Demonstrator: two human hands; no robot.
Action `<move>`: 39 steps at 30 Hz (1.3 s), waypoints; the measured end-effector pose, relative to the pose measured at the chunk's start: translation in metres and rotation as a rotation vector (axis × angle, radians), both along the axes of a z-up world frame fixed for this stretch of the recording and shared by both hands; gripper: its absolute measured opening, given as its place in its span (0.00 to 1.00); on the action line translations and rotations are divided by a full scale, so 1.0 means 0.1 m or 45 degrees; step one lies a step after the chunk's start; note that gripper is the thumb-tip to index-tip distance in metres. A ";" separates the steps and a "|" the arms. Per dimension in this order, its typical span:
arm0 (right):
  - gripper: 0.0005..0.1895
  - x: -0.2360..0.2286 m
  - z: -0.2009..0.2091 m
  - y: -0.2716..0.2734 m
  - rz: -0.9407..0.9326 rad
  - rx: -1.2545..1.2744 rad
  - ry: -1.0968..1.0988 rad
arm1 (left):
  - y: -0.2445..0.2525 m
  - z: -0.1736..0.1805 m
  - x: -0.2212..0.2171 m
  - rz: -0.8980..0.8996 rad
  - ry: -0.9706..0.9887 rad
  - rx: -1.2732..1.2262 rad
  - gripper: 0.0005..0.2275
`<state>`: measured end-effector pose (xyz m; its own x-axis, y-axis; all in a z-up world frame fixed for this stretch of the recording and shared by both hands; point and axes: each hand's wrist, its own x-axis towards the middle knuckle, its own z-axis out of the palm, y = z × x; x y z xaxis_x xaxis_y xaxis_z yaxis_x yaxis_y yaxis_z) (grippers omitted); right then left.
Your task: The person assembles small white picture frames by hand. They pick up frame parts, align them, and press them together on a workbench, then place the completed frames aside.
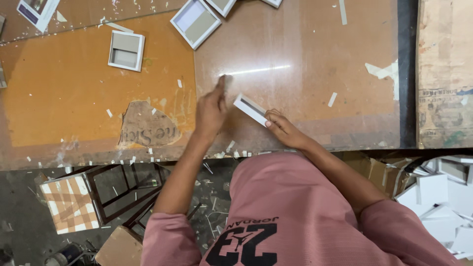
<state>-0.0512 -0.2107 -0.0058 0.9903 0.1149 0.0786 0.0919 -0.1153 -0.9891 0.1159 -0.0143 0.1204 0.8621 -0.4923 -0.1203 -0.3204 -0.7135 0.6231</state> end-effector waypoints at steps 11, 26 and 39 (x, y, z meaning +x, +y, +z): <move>0.30 -0.04 0.27 -0.03 0.041 -0.166 0.004 | -0.11 -0.09 -0.52 -0.319 0.226 -0.512 0.20; 0.12 0.02 0.34 0.05 0.132 -0.375 0.226 | -0.01 -0.04 -0.89 -0.616 -0.251 0.027 0.24; 0.15 0.11 0.25 0.08 0.390 -0.482 0.043 | 0.04 0.03 0.46 -0.089 -0.069 0.210 0.17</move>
